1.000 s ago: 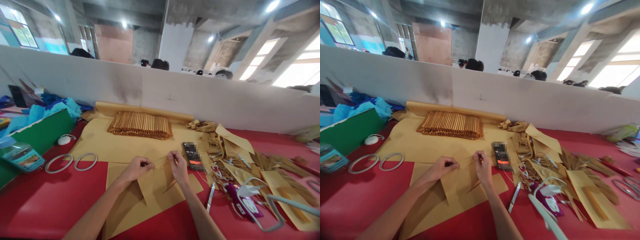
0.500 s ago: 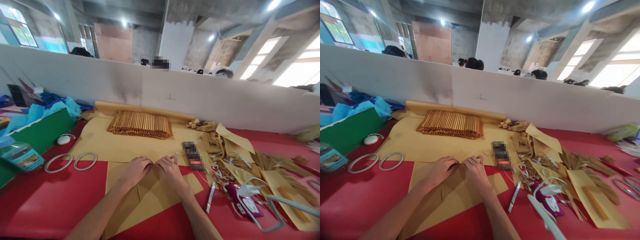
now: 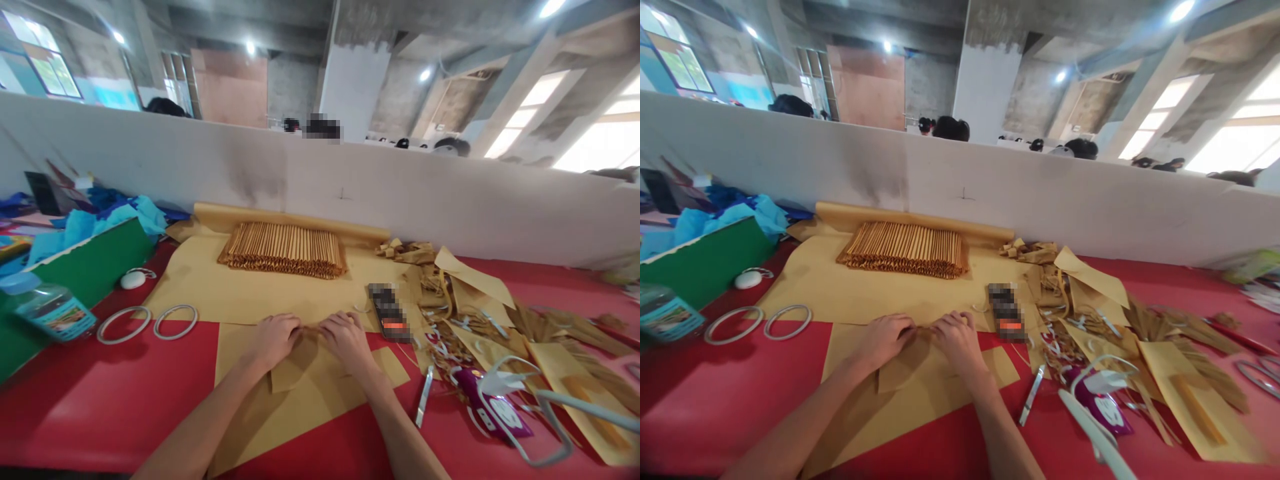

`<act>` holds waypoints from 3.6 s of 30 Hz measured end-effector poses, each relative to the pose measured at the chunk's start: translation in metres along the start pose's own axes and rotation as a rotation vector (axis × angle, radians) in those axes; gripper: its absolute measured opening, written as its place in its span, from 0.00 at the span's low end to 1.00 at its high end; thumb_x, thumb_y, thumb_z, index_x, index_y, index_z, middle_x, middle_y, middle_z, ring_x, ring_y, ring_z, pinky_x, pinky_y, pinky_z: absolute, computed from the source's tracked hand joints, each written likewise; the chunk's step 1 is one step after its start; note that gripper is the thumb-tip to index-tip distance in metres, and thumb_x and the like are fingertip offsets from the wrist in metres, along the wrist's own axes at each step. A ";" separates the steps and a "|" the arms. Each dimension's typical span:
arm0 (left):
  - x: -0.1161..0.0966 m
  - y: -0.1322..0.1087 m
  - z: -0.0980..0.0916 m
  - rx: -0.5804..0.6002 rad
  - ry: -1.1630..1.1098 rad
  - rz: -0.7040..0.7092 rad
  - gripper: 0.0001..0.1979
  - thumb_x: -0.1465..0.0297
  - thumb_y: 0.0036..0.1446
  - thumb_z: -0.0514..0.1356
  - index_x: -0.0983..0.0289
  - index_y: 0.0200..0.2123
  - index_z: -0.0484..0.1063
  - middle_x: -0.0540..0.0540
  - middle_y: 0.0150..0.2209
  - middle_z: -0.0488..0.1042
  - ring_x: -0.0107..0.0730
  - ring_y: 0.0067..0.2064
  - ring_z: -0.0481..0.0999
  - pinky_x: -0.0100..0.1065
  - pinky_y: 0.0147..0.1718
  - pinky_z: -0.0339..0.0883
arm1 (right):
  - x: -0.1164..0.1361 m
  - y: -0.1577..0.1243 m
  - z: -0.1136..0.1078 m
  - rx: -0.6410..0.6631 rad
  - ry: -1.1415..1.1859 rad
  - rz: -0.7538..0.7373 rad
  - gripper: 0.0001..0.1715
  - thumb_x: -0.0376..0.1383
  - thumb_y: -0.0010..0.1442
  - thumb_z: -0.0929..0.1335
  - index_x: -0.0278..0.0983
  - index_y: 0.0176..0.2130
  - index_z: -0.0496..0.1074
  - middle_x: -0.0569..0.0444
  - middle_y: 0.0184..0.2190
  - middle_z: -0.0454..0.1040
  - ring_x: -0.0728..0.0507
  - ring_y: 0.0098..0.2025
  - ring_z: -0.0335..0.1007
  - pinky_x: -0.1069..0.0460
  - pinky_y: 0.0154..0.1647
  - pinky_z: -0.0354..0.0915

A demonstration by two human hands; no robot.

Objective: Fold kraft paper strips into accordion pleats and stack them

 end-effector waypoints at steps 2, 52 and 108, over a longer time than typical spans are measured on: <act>0.005 -0.001 -0.004 -0.001 0.001 -0.026 0.10 0.69 0.67 0.56 0.59 0.38 0.78 0.53 0.40 0.80 0.37 0.43 0.79 0.33 0.39 0.65 | -0.013 -0.001 -0.005 -0.026 0.006 0.047 0.14 0.32 0.70 0.65 0.41 0.34 0.77 0.55 0.35 0.81 0.45 0.41 0.71 0.46 0.52 0.50; 0.028 0.002 -0.018 -0.084 -0.086 0.026 0.10 0.72 0.67 0.55 0.63 0.37 0.76 0.56 0.40 0.77 0.38 0.44 0.75 0.35 0.43 0.65 | 0.000 0.002 -0.001 -0.022 -0.044 -0.016 0.10 0.31 0.70 0.65 0.41 0.40 0.76 0.54 0.38 0.78 0.44 0.43 0.69 0.48 0.46 0.53; -0.005 0.001 0.005 -0.003 -0.075 0.122 0.07 0.73 0.66 0.58 0.62 0.43 0.75 0.55 0.44 0.77 0.42 0.50 0.72 0.41 0.50 0.62 | 0.024 -0.009 0.010 0.133 -0.096 0.060 0.07 0.32 0.71 0.64 0.39 0.41 0.72 0.51 0.39 0.77 0.40 0.43 0.72 0.47 0.44 0.60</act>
Point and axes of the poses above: each hand's wrist, its own y-axis towards the middle knuckle, its own z-axis out of the palm, x = y × z, the point moved 9 cm from there along y, towards the middle knuckle
